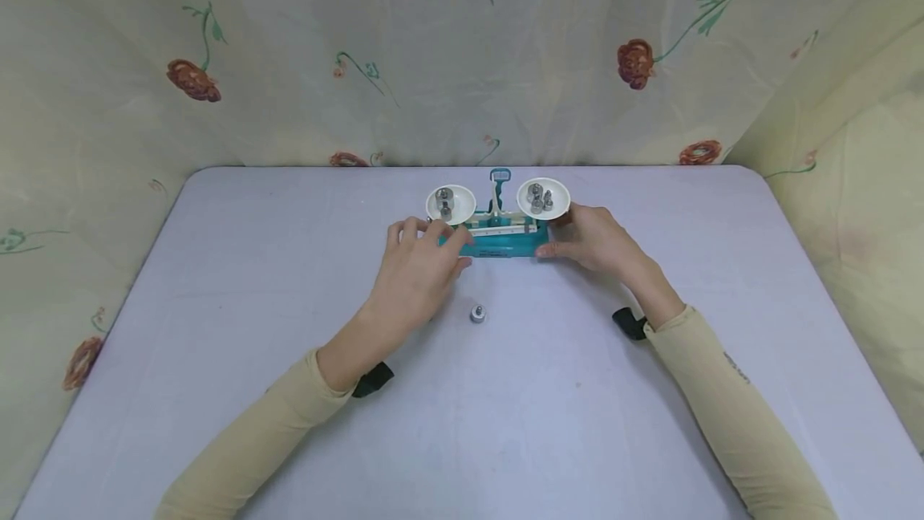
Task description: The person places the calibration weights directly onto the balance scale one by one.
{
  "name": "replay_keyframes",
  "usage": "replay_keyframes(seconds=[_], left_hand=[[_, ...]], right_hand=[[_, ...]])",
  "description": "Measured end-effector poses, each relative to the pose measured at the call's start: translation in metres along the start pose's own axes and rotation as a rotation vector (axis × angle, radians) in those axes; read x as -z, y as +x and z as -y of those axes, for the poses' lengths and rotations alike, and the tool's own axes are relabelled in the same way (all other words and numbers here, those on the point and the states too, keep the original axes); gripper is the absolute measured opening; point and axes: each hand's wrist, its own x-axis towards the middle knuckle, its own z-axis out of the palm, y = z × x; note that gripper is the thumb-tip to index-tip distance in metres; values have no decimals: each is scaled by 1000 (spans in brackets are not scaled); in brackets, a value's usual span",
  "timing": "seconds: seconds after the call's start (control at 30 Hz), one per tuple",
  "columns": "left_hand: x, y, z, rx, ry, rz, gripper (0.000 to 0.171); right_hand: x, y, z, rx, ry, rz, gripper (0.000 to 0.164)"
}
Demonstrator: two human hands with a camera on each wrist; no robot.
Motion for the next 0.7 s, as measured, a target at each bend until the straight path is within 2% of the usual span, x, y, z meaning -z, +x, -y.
replay_keyframes(seconds=[0.33,0.7], left_hand=[[-5,0,-6,-17,-30,41,24],[-9,-2,-10,-61,-102,104,22]], right_hand=[[0,0,0,-13,-3,0,80],[0,0,0,-15,0,-3,80]])
